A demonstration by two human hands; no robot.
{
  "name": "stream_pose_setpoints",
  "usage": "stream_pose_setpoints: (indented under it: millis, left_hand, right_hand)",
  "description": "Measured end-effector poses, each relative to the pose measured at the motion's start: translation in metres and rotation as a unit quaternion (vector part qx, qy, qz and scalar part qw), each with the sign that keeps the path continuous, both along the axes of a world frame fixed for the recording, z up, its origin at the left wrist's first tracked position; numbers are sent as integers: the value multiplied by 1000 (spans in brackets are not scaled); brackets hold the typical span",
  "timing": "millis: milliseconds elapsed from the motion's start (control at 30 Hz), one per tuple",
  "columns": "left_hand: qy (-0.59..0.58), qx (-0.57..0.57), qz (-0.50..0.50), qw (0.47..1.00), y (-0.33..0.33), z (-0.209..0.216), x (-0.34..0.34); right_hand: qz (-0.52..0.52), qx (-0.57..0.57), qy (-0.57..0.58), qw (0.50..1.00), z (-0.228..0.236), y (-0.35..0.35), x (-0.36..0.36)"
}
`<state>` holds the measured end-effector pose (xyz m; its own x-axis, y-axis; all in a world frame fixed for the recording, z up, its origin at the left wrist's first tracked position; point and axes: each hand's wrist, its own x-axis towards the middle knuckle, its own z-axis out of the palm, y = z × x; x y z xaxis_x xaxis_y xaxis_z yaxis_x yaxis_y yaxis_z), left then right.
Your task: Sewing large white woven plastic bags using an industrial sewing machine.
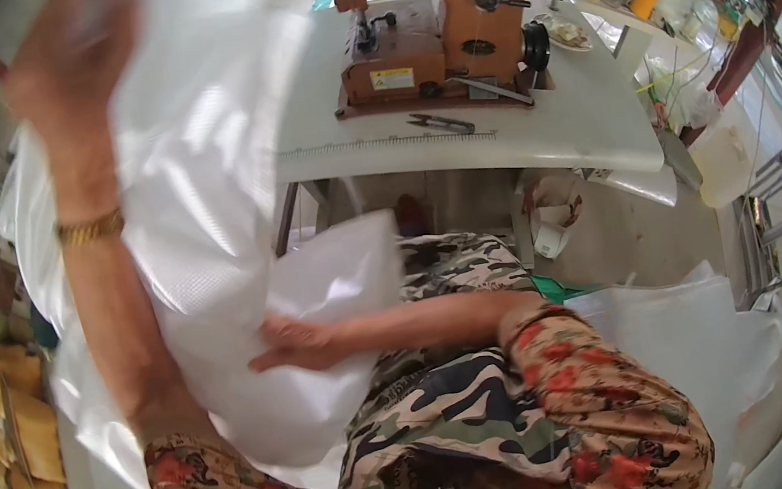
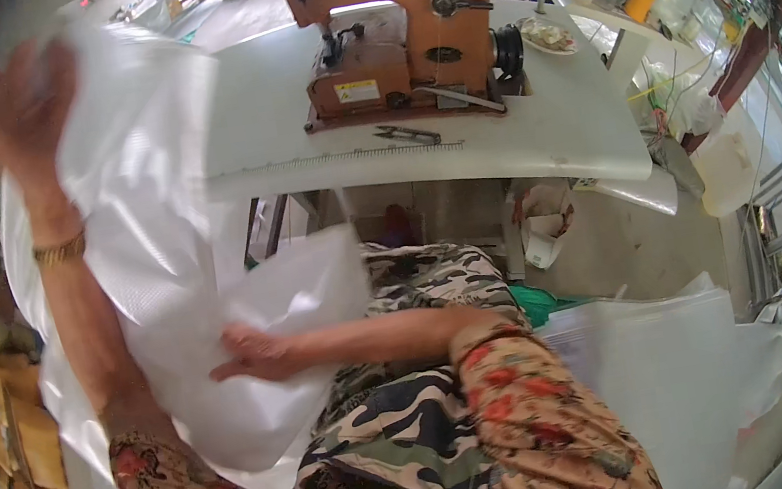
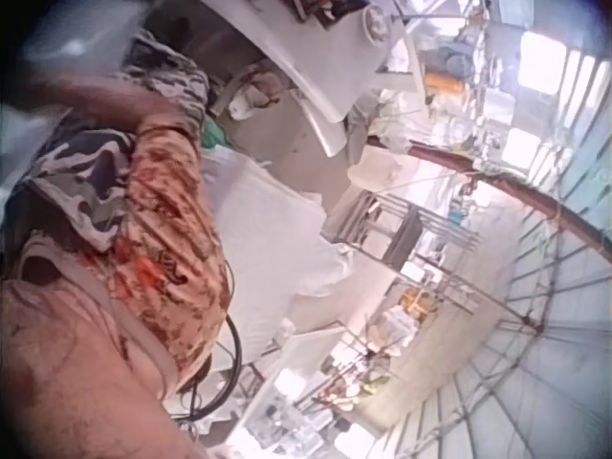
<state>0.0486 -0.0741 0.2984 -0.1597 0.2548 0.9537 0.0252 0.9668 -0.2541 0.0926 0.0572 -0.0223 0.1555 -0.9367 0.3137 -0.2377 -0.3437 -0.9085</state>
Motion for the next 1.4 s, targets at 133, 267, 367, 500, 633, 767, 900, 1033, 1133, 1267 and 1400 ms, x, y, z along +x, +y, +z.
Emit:
stream_pose_setpoints:
  millis: [133,267,367,500,633,767,900,1033,1133,1267,1400]
  left_hand:
    - [-215,-229,69,947,32,-40,-79]
    - [-307,-151,75,937,3,-97,-100]
    - [-339,-93,78,933,-18,-127,-105]
    - [-355,-60,90,929,-34,-152,-112]
    - [-369,-39,105,923,-36,-159,-117]
    - [-366,-30,101,925,-34,-161,-122]
    - [-347,-19,68,935,-31,-163,-127]
    - [-367,18,69,927,-36,-166,-129]
    - [-359,29,61,931,-39,-168,-127]
    - [-357,30,42,933,-33,-168,-123]
    - [-357,32,40,933,-33,-171,-122]
  right_hand:
    - [23,20,-53,998,7,-25,35]
    - [-193,-194,119,954,-24,-11,-6]
    - [-86,40,254,962,-11,33,-72]
    - [-232,-167,410,866,30,80,-154]
    - [-370,-311,456,747,74,101,-213]
    - [-369,-318,571,661,81,83,-254]
    - [-330,-336,615,632,74,71,-290]
    - [-320,-340,526,711,73,60,-296]
    - [-386,-252,287,840,69,60,-278]
    - [-380,-187,204,883,73,62,-274]
    - [-402,-147,204,881,74,57,-265]
